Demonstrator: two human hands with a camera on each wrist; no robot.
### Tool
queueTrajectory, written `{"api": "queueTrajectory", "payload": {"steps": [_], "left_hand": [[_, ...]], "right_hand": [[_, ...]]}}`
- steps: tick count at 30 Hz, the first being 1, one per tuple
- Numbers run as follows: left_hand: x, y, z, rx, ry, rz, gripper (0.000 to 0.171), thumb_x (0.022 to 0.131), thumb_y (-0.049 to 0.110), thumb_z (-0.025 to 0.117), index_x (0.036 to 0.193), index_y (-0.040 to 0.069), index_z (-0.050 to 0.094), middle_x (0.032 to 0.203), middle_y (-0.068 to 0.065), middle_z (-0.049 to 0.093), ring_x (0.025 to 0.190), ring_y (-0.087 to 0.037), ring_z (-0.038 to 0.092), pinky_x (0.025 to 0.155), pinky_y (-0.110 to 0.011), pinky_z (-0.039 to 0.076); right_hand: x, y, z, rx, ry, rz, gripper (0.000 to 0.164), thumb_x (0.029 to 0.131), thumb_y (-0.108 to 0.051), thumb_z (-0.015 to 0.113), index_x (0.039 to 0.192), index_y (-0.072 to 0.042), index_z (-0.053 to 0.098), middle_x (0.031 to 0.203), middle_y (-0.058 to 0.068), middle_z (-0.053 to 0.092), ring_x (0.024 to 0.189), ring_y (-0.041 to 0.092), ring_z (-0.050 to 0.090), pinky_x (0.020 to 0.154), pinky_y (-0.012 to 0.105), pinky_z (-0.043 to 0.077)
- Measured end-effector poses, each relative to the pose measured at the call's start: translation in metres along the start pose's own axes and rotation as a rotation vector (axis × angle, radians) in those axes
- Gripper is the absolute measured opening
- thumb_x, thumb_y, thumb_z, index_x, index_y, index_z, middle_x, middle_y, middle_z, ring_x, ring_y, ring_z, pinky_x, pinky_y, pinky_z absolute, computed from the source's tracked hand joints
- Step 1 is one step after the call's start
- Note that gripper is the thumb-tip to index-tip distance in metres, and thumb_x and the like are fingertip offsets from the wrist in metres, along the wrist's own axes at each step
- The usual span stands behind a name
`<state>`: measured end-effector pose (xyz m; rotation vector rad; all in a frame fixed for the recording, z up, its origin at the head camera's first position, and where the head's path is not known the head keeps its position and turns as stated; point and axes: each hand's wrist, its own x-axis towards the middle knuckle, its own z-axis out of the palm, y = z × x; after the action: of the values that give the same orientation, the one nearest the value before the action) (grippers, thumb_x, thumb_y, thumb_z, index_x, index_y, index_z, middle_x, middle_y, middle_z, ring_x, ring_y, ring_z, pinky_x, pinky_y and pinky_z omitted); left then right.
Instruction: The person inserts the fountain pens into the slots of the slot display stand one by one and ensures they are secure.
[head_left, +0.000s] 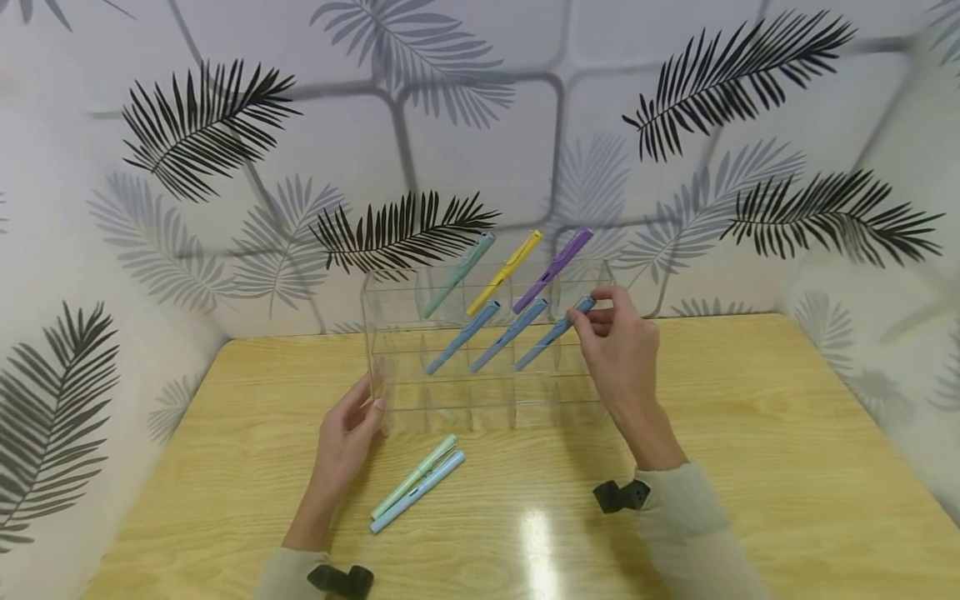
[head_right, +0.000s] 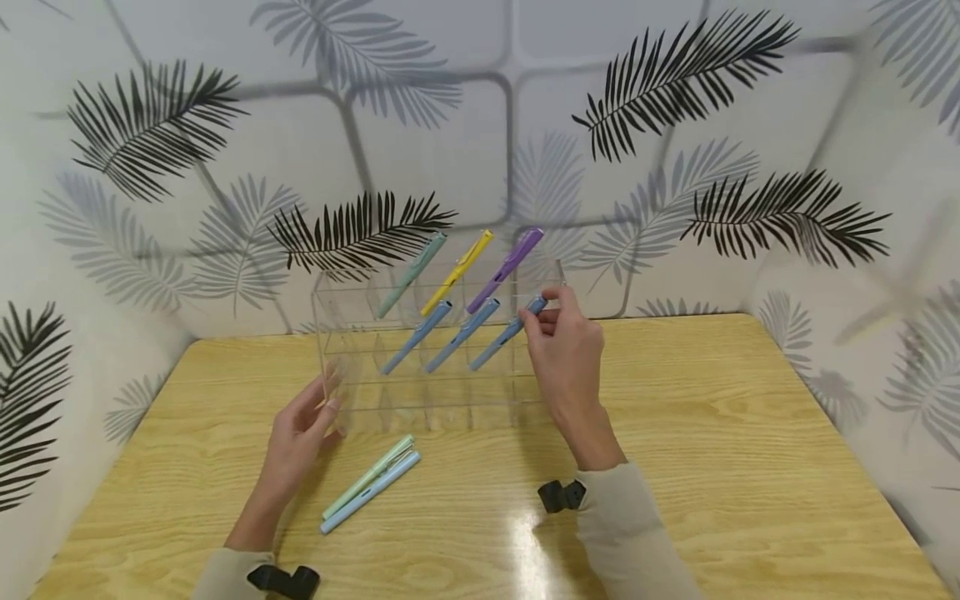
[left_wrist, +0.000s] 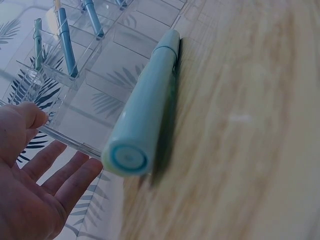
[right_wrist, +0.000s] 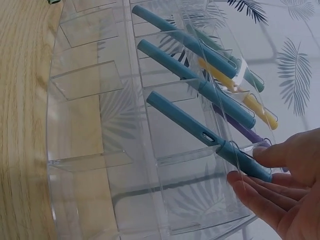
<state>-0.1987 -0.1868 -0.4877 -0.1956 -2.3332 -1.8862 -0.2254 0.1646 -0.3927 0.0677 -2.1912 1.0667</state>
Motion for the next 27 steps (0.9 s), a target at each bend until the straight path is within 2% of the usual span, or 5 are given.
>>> {"api": "queueTrajectory", "payload": {"steps": [10,15,20,23,27], "left_hand": [[0.0,-0.002,-0.001,0.005,0.006,0.003,0.047,0.106,0.013,0.058,0.152,0.01,0.05,0.153,-0.016,0.049,0.129,-0.041,0.057,0.074,-0.033,0.061],[-0.001,-0.001,0.001,-0.005,0.012,-0.007,0.048,0.105,0.009,0.058,0.152,0.01,0.05,0.151,-0.02,0.05,0.124,-0.042,0.06,0.071,-0.032,0.061],[-0.001,-0.001,0.001,-0.01,0.009,-0.012,0.048,0.105,0.008,0.058,0.152,0.012,0.051,0.153,-0.017,0.049,0.126,-0.041,0.059,0.072,-0.033,0.061],[-0.001,-0.002,0.0,-0.01,0.004,-0.001,0.047,0.105,0.011,0.058,0.152,0.012,0.051,0.153,-0.015,0.05,0.127,-0.04,0.059,0.073,-0.034,0.061],[0.0,-0.002,-0.001,-0.011,-0.003,0.013,0.047,0.106,0.011,0.058,0.152,0.012,0.051,0.153,-0.014,0.05,0.126,-0.04,0.06,0.073,-0.035,0.062]], "right_hand": [[0.001,-0.002,-0.007,-0.026,-0.003,-0.029,0.03,0.096,-0.016,0.074,0.117,0.004,0.065,0.086,0.021,0.076,0.069,0.033,0.075,0.062,0.048,0.062],[0.003,0.001,-0.007,-0.013,0.002,-0.042,0.029,0.098,-0.019,0.072,0.116,0.003,0.066,0.084,0.021,0.075,0.068,0.032,0.075,0.06,0.047,0.062],[0.004,0.003,-0.006,-0.005,0.001,-0.051,0.029,0.098,-0.019,0.071,0.116,0.003,0.066,0.083,0.019,0.076,0.069,0.031,0.075,0.06,0.046,0.062],[0.002,0.003,-0.007,0.005,0.002,-0.048,0.029,0.099,-0.02,0.071,0.117,0.003,0.066,0.084,0.018,0.076,0.07,0.03,0.075,0.062,0.03,0.061],[-0.002,0.001,-0.012,0.048,0.022,-0.041,0.027,0.099,-0.016,0.07,0.117,0.004,0.065,0.088,0.018,0.077,0.075,0.03,0.076,0.066,0.006,0.05]]}}
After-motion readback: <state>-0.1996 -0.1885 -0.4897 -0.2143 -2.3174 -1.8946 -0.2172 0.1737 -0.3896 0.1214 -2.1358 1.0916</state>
